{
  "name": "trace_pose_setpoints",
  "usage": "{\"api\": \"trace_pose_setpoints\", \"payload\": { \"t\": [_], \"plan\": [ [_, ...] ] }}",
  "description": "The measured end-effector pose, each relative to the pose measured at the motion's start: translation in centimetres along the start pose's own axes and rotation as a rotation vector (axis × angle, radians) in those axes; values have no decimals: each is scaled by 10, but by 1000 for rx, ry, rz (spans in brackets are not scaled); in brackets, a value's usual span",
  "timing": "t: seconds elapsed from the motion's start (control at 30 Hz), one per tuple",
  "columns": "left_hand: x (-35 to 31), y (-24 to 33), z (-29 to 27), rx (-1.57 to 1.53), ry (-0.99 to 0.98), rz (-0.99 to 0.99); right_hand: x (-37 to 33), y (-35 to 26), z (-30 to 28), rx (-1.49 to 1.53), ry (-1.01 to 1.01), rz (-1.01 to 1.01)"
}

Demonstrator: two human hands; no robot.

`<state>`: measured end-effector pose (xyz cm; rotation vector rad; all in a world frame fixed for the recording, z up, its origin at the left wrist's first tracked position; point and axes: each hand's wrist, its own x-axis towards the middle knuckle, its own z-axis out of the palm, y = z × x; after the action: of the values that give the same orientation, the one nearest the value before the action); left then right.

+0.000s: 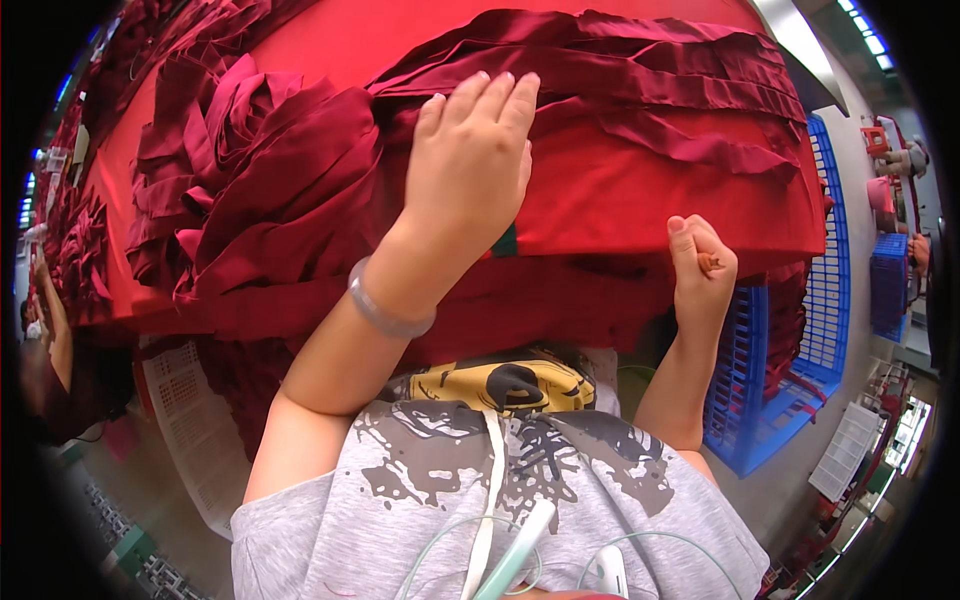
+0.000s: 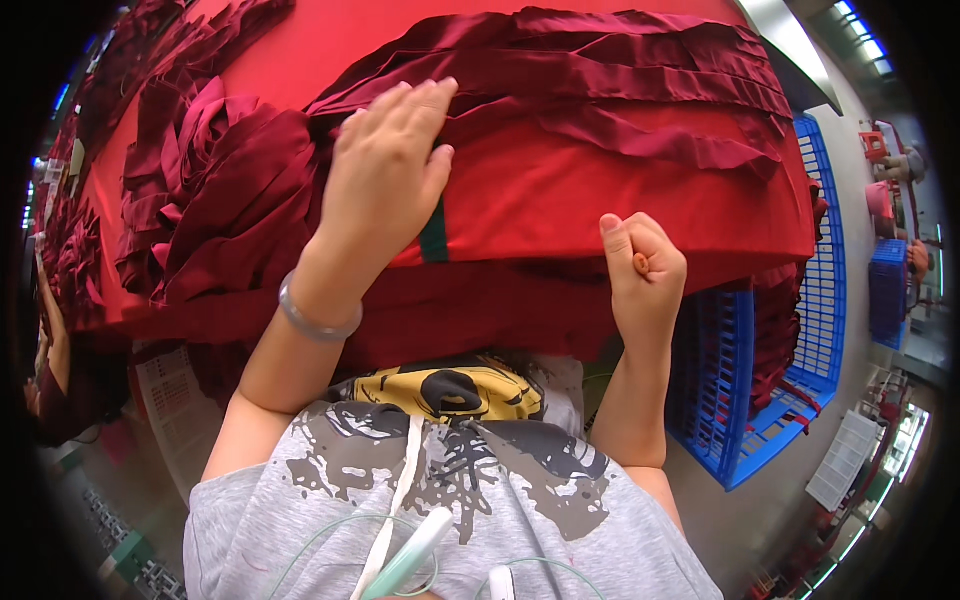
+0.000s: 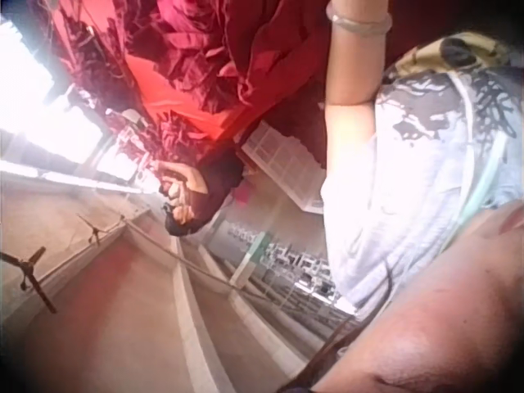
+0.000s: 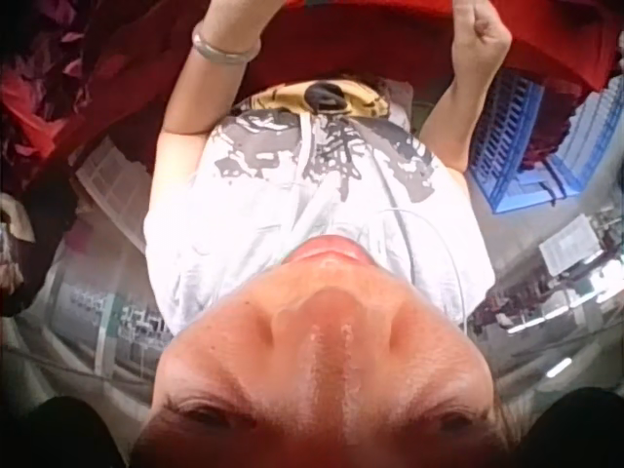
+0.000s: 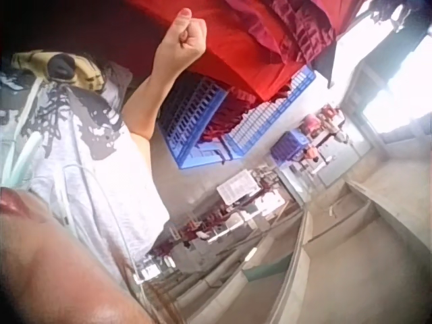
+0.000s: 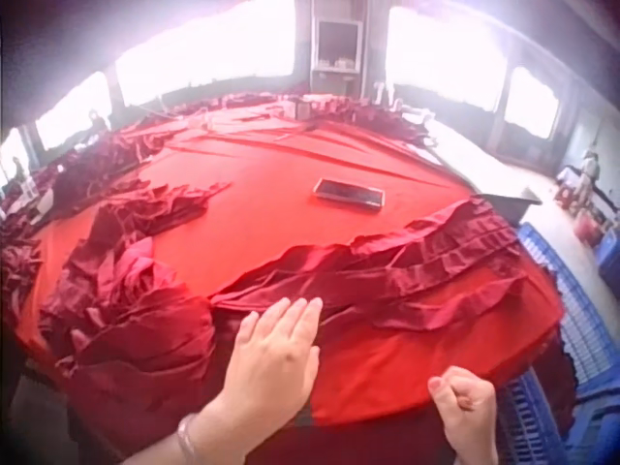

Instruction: The person uses a small blade to trim excess threads and loose edges from a large piece of red fabric laid on a table. They repeatedly lift and reposition sections of the fabric to access different areas while continuing to trim.

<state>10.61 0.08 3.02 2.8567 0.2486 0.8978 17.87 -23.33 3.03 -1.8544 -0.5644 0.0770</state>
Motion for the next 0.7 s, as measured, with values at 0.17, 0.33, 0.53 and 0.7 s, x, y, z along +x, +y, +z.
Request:
{"api": "trace_pose_setpoints", "payload": {
  "t": [0.17, 0.33, 0.53, 0.7],
  "plan": [
    [-2, 6, -14, -144, -331, -83, -13, 12, -13, 72, -4, 89],
    [-19, -13, -47, -293, -197, -25, -21, 11, 2, 480, -273, 390],
    [-46, -40, -84, -661, -190, -15, 7, -15, 44, 1047, -234, 795],
    [-58, -58, -112, -986, -247, -182, 48, 19, 6, 1499, 99, 482]
  ]
}}
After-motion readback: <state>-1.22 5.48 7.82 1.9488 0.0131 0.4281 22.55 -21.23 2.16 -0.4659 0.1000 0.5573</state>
